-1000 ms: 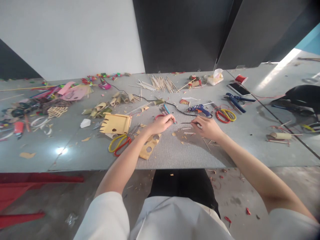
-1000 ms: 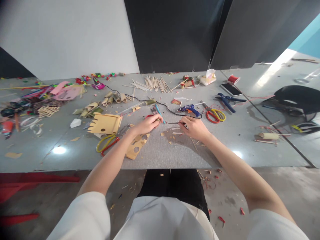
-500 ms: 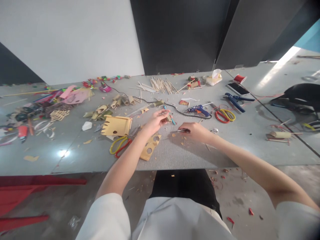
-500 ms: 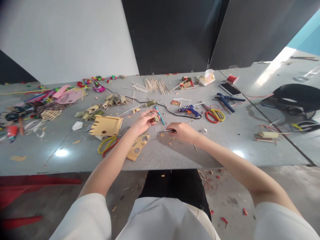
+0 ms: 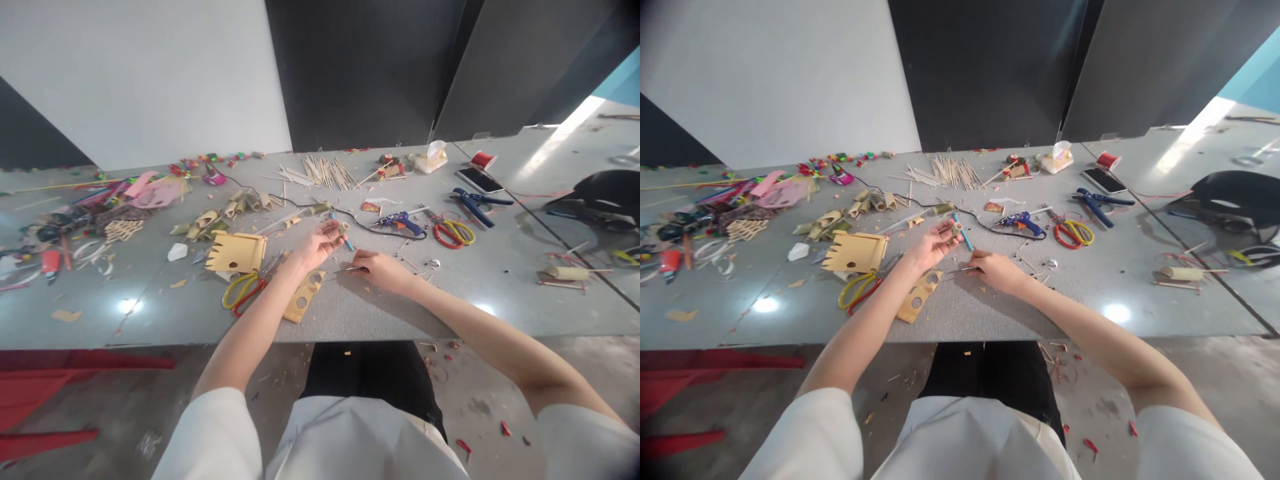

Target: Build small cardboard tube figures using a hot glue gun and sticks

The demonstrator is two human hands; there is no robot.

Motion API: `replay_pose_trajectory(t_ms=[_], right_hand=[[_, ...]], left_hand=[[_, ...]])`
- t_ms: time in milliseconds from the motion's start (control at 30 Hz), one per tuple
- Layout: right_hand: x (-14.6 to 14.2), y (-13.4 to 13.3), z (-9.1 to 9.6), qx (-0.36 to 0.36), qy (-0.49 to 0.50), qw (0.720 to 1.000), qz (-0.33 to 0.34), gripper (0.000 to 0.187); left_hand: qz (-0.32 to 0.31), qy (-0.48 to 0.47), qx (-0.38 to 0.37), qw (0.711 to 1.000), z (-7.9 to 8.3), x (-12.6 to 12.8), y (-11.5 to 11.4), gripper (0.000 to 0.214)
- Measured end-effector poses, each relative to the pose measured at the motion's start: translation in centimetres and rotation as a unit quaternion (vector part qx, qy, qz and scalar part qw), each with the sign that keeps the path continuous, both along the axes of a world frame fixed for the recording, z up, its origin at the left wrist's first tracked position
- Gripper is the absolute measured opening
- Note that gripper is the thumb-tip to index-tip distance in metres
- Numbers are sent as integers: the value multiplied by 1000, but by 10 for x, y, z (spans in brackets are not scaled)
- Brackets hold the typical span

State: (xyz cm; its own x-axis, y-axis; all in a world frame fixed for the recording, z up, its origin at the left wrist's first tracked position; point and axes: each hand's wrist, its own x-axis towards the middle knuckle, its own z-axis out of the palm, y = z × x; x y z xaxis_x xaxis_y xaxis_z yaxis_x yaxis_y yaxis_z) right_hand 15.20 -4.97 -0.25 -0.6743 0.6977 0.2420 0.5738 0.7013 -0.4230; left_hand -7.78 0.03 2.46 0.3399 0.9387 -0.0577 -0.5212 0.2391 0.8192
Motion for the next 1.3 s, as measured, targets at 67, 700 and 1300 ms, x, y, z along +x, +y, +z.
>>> replay_pose_trajectory(t_ms=[67, 700, 1300], right_hand=[[-1, -1, 0, 1, -4, 1000, -9, 14], [40, 36, -2, 93, 100, 977, -164, 17], [110, 94, -20, 125, -46, 918, -374, 39]], left_hand=[[-12, 5, 18, 1000, -1, 1, -2, 25], [46, 23, -4, 999, -4, 0, 8, 11], [138, 119, 154, 971, -15, 14, 2, 32]])
